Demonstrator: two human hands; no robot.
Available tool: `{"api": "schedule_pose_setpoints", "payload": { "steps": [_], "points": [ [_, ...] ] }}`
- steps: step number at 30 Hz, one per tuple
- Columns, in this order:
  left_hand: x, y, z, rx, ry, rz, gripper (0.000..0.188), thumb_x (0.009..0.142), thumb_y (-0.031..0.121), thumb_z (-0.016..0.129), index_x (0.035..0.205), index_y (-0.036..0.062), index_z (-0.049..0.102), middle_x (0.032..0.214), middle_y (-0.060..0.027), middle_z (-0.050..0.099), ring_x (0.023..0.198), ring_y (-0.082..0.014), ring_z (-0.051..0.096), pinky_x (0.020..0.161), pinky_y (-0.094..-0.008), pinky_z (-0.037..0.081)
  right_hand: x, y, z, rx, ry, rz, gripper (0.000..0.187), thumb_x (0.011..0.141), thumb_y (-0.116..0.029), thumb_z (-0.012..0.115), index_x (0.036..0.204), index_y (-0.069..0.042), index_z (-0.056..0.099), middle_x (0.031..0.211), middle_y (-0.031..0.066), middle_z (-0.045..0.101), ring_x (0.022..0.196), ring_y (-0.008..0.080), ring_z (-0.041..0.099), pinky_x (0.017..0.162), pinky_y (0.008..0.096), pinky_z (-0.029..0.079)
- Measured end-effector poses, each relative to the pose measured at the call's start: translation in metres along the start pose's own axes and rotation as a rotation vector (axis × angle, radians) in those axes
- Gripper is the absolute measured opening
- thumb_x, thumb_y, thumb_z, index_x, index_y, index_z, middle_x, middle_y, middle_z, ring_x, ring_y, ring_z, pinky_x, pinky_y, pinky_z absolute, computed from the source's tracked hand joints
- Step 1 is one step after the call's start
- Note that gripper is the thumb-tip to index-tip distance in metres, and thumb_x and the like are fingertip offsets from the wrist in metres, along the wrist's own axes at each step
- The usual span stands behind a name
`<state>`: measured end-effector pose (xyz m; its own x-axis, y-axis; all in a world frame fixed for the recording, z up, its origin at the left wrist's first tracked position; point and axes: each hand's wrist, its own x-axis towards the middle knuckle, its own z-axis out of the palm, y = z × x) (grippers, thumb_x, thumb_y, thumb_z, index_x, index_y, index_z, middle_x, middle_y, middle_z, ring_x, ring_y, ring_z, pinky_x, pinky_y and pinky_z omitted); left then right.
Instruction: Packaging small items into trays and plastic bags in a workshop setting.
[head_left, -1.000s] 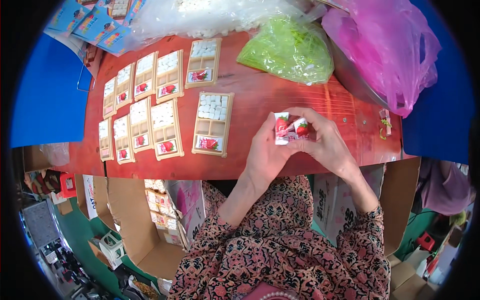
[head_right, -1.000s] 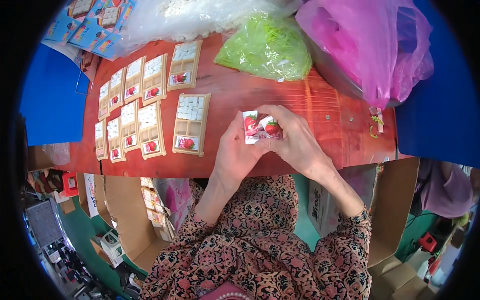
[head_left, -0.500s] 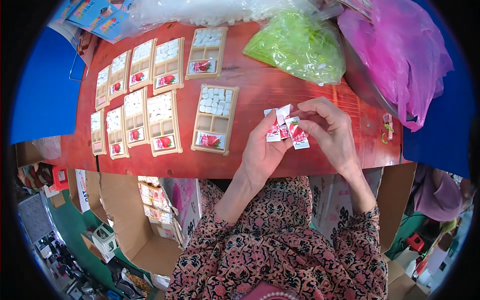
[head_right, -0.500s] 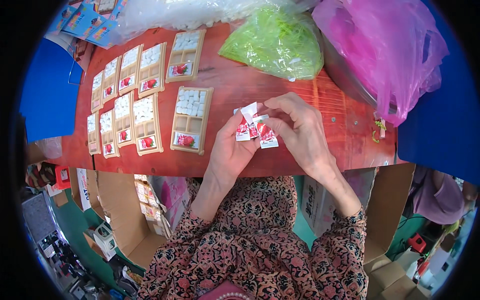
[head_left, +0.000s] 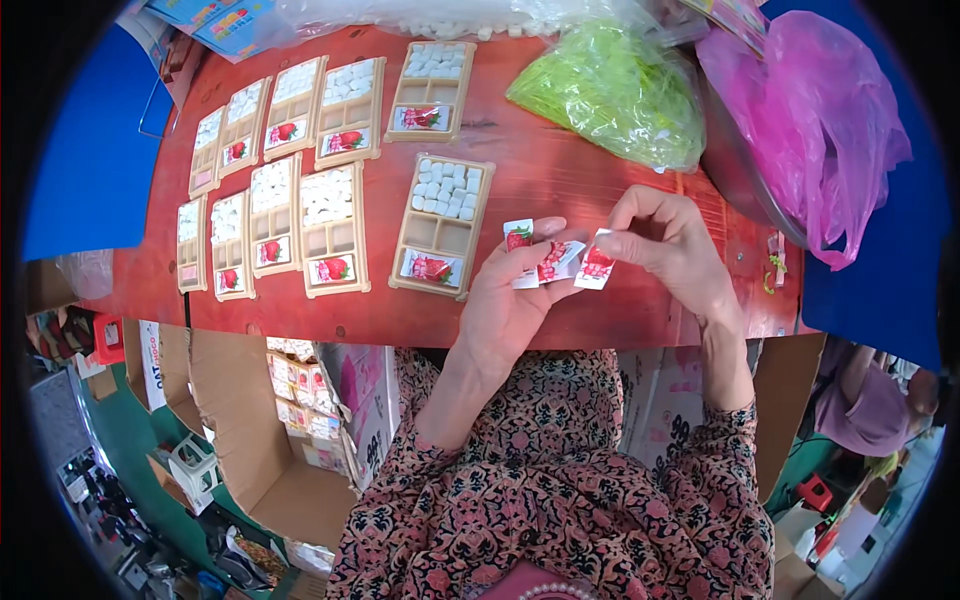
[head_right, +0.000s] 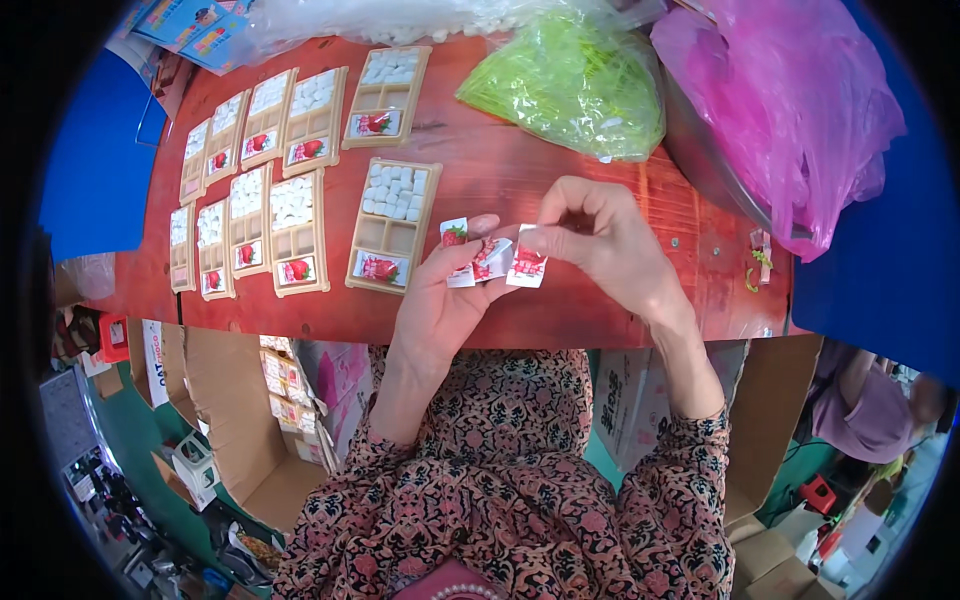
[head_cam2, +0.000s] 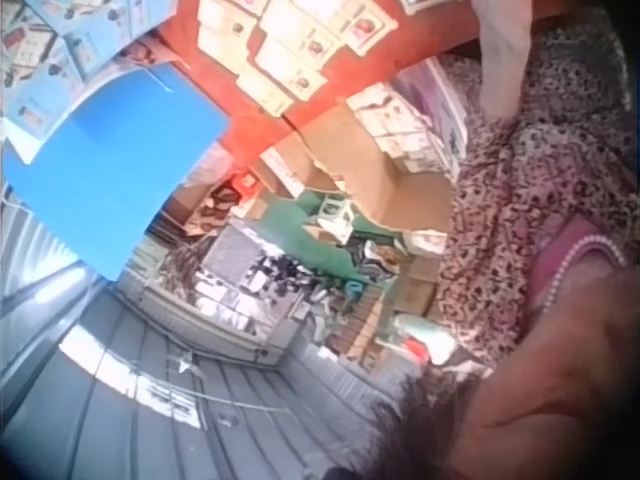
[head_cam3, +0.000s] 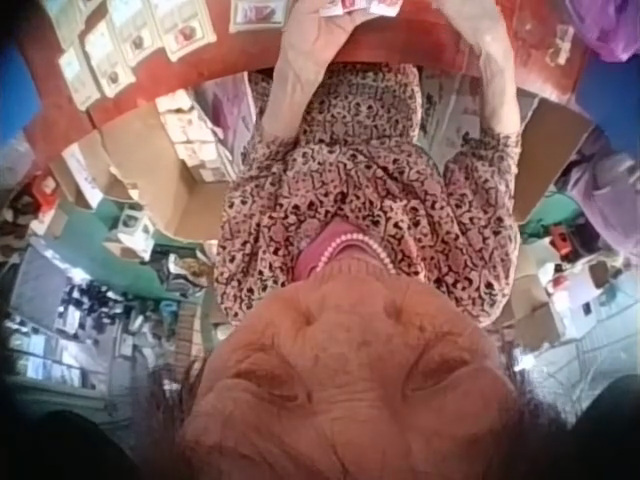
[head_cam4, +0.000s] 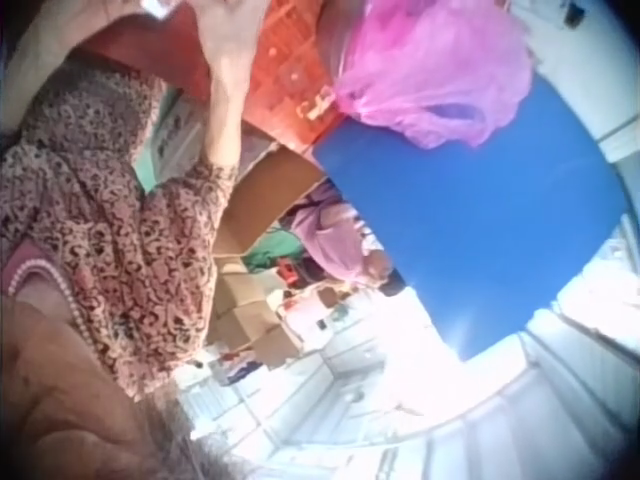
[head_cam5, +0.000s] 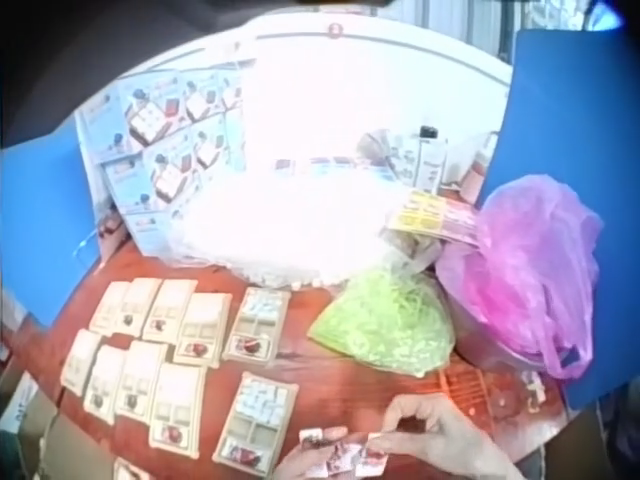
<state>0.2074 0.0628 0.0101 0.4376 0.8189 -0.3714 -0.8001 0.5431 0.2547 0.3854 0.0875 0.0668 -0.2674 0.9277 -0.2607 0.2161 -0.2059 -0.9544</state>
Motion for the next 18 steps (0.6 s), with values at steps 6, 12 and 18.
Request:
{"api": "schedule_pose_setpoints", "payload": {
  "steps": [6,12,18],
  "points": [
    [-0.01,0.002,-0.005,0.158,0.078,0.008,0.023,0.087,0.014,0.056,0.105,0.0,0.057,0.094,-0.0105,0.062,0.081,-0.0182,0.064,0.064,-0.0318,0.057,0.008,0.002,0.009,0.194,0.116,0.01,0.014,0.081,-0.013,0.065,0.077,-0.003,0.056,0.069,0.0027,0.058,0.058,0.005,0.052,0.049,0.0177,0.042],
    [-0.015,0.008,-0.008,0.171,0.169,0.152,0.014,0.084,0.012,0.06,0.092,0.0009,0.06,0.079,-0.0092,0.064,0.065,-0.0142,0.063,0.048,-0.0235,0.053,0.009,0.001,0.014,0.22,0.208,-0.043,0.014,0.082,-0.012,0.064,0.081,-0.001,0.056,0.074,0.0041,0.06,0.062,0.0066,0.056,0.052,0.0196,0.045],
    [-0.021,0.013,-0.003,0.363,0.165,0.201,0.022,0.079,0.008,0.065,0.098,-0.0021,0.062,0.072,-0.0048,0.062,0.054,-0.0093,0.059,0.038,-0.0202,0.046,0.011,-0.002,0.029,0.202,0.211,-0.127,0.011,0.084,-0.01,0.061,0.083,0.0,0.056,0.075,0.0041,0.06,0.063,0.0069,0.056,0.055,0.0199,0.046]
  ]
}}
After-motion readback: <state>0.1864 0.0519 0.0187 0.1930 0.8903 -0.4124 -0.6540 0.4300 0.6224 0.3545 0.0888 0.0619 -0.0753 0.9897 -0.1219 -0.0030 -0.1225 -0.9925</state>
